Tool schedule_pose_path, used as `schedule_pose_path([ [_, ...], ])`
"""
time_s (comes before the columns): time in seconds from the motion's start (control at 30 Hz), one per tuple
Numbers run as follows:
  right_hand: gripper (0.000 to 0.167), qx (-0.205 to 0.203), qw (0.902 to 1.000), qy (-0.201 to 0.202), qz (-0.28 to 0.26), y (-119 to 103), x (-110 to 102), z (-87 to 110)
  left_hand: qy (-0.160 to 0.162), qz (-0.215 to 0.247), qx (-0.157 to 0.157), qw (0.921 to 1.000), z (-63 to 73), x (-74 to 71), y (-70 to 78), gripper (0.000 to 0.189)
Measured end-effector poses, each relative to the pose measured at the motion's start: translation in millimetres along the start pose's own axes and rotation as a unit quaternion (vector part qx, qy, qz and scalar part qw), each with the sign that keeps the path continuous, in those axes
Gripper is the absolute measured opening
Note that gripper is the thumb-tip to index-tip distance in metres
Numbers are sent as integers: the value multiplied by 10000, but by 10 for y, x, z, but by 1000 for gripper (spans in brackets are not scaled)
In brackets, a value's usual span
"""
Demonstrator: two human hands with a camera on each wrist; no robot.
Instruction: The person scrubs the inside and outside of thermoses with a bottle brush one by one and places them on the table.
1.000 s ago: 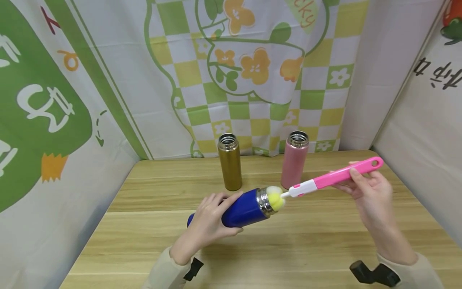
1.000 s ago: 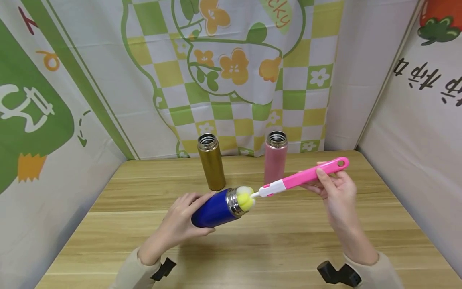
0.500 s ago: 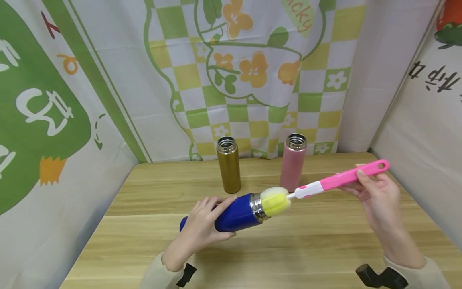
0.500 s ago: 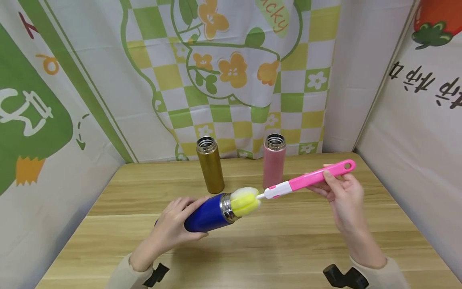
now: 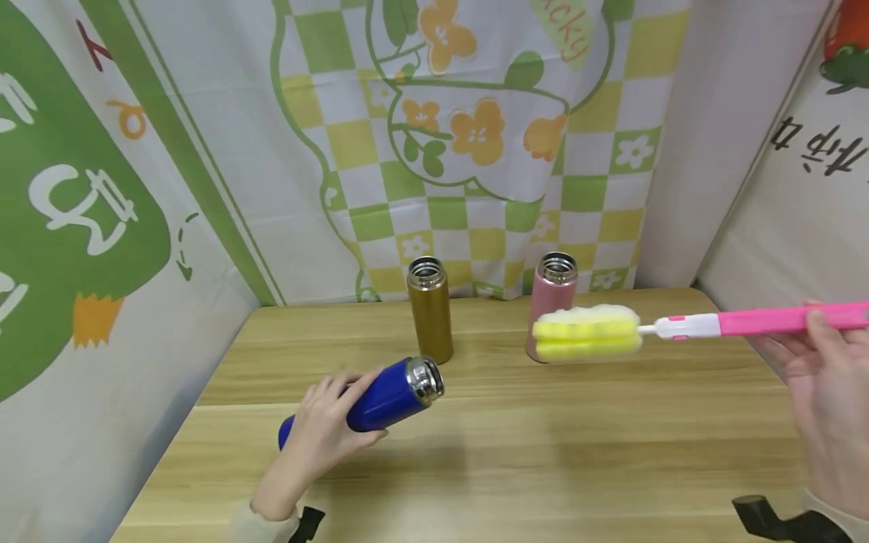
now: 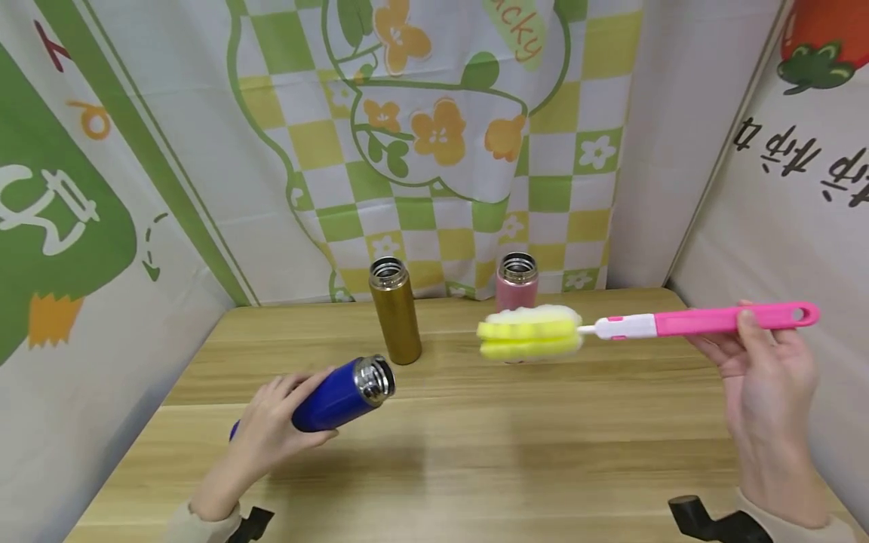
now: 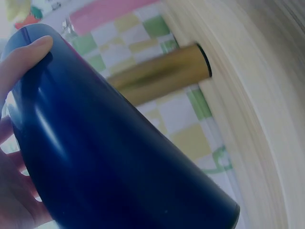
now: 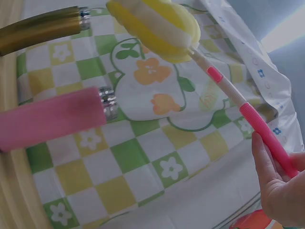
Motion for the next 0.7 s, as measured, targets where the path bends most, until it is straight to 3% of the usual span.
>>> schedule_pose_path([
  [0.13,17,241,9997,-67,38,29,-58,21,35,-27,-27,10000,34,-58,-86,86],
  [0.4,20,596,9981,-138,-2,290,36,99,115,77,179,9997,3,-39,25,83],
  [0.7,17,997,9947,-191,178,636,164,187,-144,195,273,9993,-50,53,138,85],
])
Point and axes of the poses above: each hand's wrist, its own z-axis away from the middle knuckle, its own x-axis out of the palm, y = z × x, the point moved 10 cm from there along -z, towards the middle knuckle
